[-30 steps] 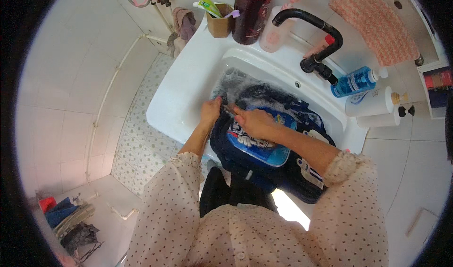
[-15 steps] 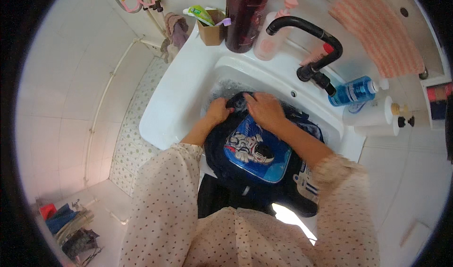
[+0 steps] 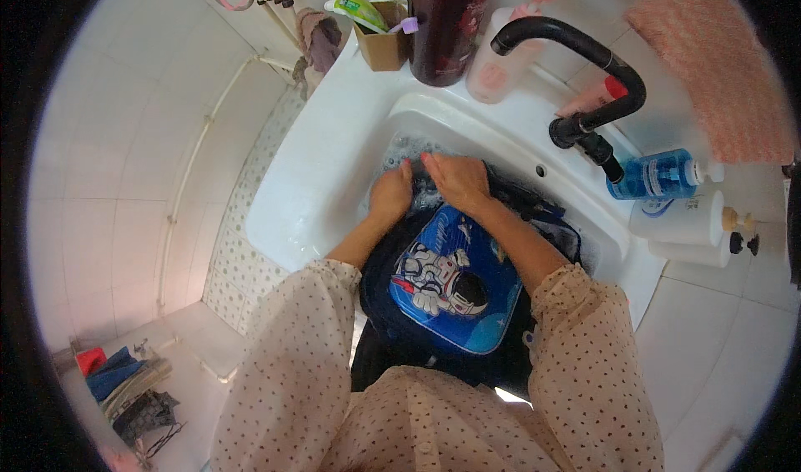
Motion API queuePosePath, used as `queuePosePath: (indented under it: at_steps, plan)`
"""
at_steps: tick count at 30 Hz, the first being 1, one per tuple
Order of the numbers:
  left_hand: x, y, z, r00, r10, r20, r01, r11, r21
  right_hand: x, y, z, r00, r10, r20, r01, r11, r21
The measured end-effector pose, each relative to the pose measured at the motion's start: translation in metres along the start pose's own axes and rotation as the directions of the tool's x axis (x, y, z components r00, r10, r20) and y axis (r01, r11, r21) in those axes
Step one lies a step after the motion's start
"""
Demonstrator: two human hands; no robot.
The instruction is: The person scrubs a blue backpack with a brush in a sink filled with soapy water. They repeatedly scrub the exterior and interior surfaces, turning the bag over to clean different sides.
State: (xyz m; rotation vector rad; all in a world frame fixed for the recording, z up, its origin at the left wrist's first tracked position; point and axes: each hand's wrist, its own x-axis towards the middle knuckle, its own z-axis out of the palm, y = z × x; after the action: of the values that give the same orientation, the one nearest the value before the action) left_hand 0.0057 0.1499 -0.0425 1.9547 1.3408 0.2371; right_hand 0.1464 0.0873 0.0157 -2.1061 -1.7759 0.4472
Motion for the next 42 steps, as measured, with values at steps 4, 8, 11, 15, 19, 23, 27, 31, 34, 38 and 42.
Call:
queuePosePath:
  at_steps: [4,8,11,15,19,23,27,31,34,38,42]
  plan:
    - [-0.003,0.029,0.011,0.995,0.077,-0.063,-0.084,0.988,-0.126,0.016,0.005,0.014,0.974,0.214,-0.078,-0.214,0.977,-0.003]
    - [-0.008,0.034,0.011,0.995,-0.065,0.072,0.086,0.937,-0.340,0.017,0.016,0.035,0.943,0.310,-0.122,-0.297,0.948,0.116]
    - [0.013,0.004,0.026,0.998,0.021,-0.062,-0.039,0.950,-0.309,0.002,-0.012,0.014,0.965,0.254,-0.067,-0.250,0.966,0.061]
    - [0.020,0.013,0.029,0.995,0.066,0.074,-0.049,0.977,-0.207,0.010,0.015,0.043,0.974,0.197,-0.113,-0.204,0.977,-0.056]
    - [0.013,0.006,0.006,0.941,0.068,0.331,0.107,0.869,-0.483,0.025,0.026,0.055,0.968,0.191,-0.164,-0.206,0.975,-0.079]
    - [-0.034,-0.002,-0.047,0.920,0.117,0.374,-0.034,0.975,-0.220,0.009,0.016,0.009,0.996,0.082,0.035,-0.081,0.996,-0.037]
    - [-0.043,-0.020,-0.037,0.950,0.087,0.300,-0.114,0.991,0.075,-0.082,0.022,-0.062,0.977,-0.204,0.070,0.209,0.974,-0.082]
    - [-0.032,-0.036,-0.015,0.979,0.101,0.179,-0.084,0.991,-0.104,-0.150,0.058,-0.080,0.973,-0.180,0.148,0.233,0.737,-0.634]
    - [-0.050,0.009,-0.044,0.963,-0.037,0.265,0.125,0.938,-0.323,-0.151,0.072,-0.058,0.994,-0.105,0.016,0.093,0.786,-0.611]
    - [-0.046,-0.017,-0.047,0.987,-0.083,0.138,0.130,0.920,-0.370,-0.116,0.048,-0.046,0.923,-0.349,0.163,0.382,0.775,-0.504]
    - [-0.045,-0.020,-0.042,0.994,-0.073,0.077,0.099,0.907,-0.410,-0.103,0.002,-0.036,0.935,-0.097,0.341,0.147,0.981,-0.125]
